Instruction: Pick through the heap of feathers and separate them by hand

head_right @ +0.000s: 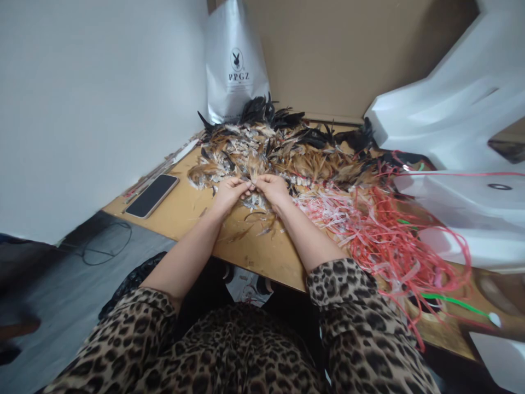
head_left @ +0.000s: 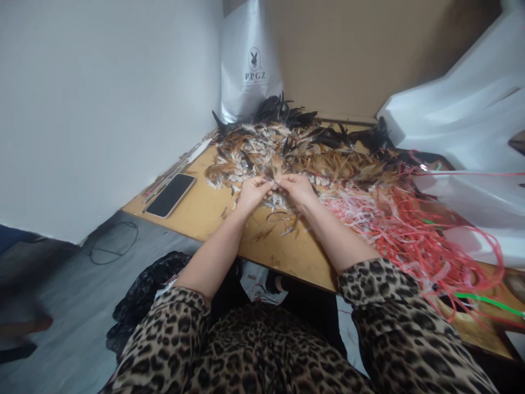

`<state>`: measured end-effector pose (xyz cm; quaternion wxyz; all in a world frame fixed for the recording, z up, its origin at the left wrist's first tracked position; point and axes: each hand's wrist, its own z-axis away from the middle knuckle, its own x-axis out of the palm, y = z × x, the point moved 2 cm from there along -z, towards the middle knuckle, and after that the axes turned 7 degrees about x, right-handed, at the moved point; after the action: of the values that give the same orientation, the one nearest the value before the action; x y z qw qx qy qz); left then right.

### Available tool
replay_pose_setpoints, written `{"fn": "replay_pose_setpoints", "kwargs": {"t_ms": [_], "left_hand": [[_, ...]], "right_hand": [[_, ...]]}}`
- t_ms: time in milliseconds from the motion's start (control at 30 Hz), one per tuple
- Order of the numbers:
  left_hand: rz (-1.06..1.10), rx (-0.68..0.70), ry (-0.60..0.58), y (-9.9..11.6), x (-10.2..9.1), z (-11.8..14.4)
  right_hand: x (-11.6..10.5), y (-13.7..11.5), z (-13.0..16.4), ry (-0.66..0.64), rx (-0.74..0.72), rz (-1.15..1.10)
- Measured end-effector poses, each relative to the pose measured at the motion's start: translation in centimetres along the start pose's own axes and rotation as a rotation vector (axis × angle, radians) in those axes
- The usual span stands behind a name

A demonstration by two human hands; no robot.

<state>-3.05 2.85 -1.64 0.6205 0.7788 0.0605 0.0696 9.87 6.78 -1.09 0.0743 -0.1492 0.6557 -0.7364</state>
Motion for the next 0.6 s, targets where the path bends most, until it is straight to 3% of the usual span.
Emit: {"fn": "replay_pose_setpoints", "kwargs": {"t_ms": [600], "left_hand": [[0.149, -0.061, -0.008, -0.1, 0.0, 0.0]], "right_hand": [[-0.1, -1.1, 0.8, -0.05, -0.037, 0.255]]}}
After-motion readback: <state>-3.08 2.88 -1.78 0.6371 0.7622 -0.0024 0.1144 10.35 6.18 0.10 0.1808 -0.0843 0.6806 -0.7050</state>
